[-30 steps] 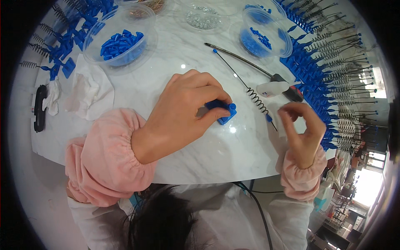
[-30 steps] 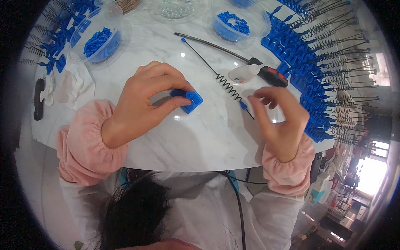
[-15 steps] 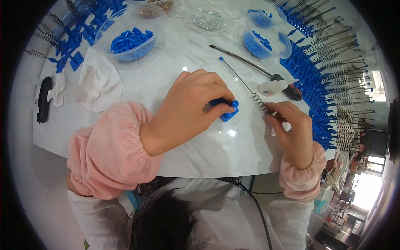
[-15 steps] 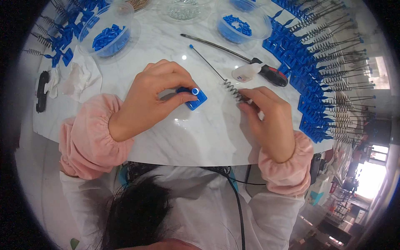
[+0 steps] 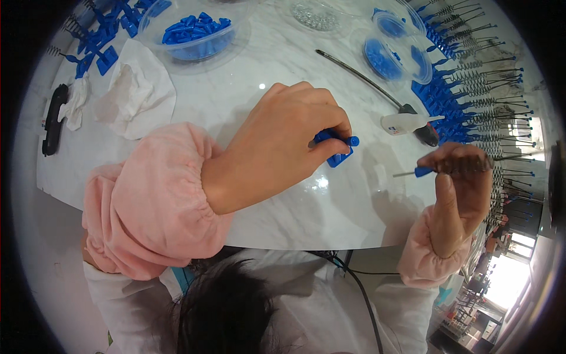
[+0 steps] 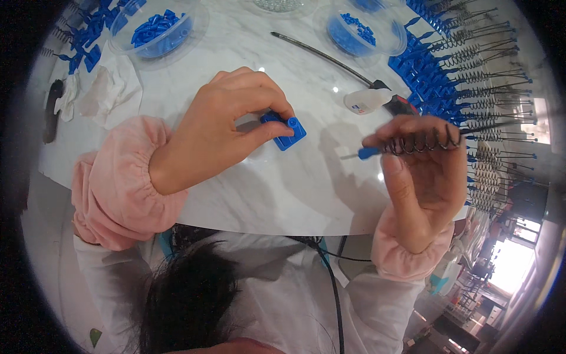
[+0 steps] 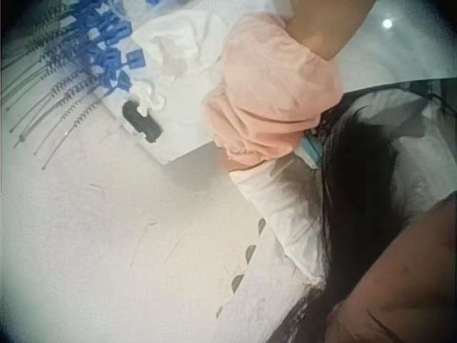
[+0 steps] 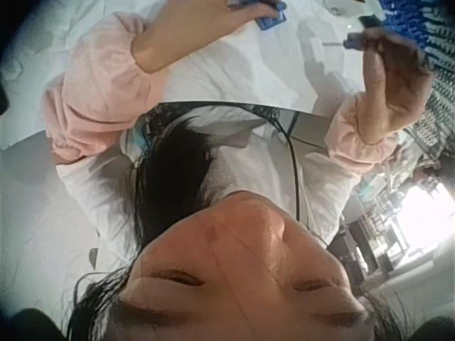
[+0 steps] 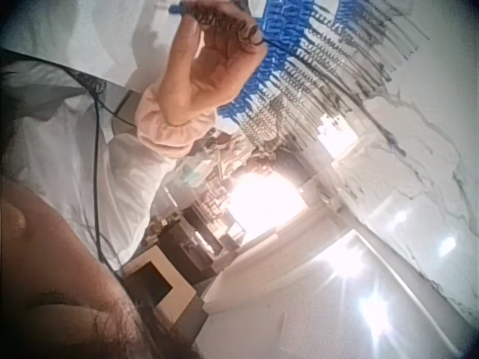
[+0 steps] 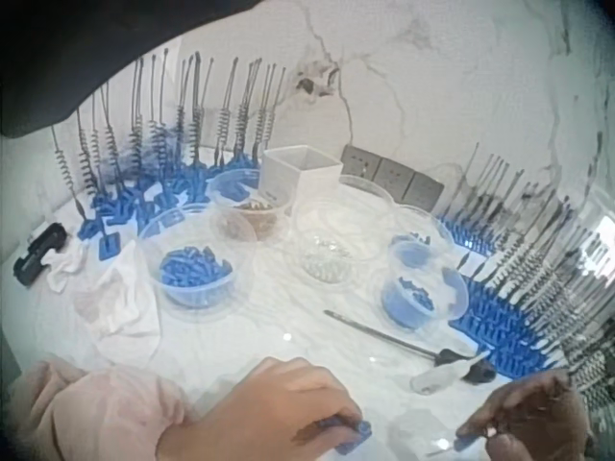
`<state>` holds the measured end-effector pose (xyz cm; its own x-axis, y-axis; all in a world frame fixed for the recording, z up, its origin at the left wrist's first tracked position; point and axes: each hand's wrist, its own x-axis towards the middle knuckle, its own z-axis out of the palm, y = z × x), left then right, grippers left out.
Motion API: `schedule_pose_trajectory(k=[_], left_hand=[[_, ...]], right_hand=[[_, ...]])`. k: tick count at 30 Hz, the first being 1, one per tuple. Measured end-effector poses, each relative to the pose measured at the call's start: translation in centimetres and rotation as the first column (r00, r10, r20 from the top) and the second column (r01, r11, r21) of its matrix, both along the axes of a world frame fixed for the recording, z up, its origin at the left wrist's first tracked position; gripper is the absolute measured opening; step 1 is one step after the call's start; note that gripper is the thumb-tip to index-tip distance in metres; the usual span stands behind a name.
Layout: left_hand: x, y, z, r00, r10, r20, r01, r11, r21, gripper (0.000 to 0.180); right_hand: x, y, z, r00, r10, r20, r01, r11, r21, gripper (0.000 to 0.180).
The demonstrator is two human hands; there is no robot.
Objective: The person assembles a device component by fitting plastic pieces together, driving a screw with a screwdriver, applying adhesive from a bottle, and inserting a coiled wire attachment.
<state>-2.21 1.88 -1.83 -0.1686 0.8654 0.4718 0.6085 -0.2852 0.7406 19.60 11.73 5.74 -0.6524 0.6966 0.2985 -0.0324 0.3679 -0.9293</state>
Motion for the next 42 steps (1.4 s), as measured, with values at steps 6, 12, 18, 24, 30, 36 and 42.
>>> schedule_pose_trajectory(k=[6, 12, 18, 24, 30, 36, 42], left_hand=[[-0.2, -0.2, -0.1, 1.0, 0.009, 0.009, -0.009, 0.999, -0.031, 0.016], [-0.3, -0.4, 0.6, 1.0, 0.027, -0.004, -0.027, 0.998, -0.052, 0.018], [-0.4, 0.0, 0.2, 1.0, 0.005, -0.019, -0.006, 1.0, -0.023, 0.017], [-0.5, 0.1, 0.1, 1.0, -0.014, -0.008, 0.014, 0.999, -0.029, 0.018], [-0.7, -0.1, 0.0, 0.999, -0.026, -0.038, 0.026, 1.0, -0.011, 0.019], [-0.7, -0.1, 0.3, 0.999, -0.038, 0.001, 0.038, 0.999, -0.037, 0.019], [-1.1, -0.2, -0.3, 0.999, -0.035, -0.024, 0.035, 0.999, -0.01, 0.02]], right_hand=[[-3.9, 0.6, -0.8, 0.968, 0.244, -0.05, -0.223, 0.939, 0.26, 0.037], [-4.3, 1.9, -1.5, 0.938, 0.346, -0.008, -0.315, 0.863, 0.394, 0.037], [-5.0, 1.1, -1.9, 0.964, 0.264, -0.028, -0.237, 0.904, 0.356, 0.035], [-3.7, 1.1, -1.8, 0.983, 0.182, 0.023, -0.177, 0.913, 0.367, 0.035], [-4.6, 0.0, -1.4, 0.995, 0.092, 0.032, -0.097, 0.928, 0.359, 0.033], [-4.4, 1.2, -1.5, 0.994, 0.092, 0.063, -0.11, 0.906, 0.408, 0.032], [-4.4, 1.8, -2.7, 0.98, 0.195, -0.024, -0.164, 0.876, 0.454, 0.031]])
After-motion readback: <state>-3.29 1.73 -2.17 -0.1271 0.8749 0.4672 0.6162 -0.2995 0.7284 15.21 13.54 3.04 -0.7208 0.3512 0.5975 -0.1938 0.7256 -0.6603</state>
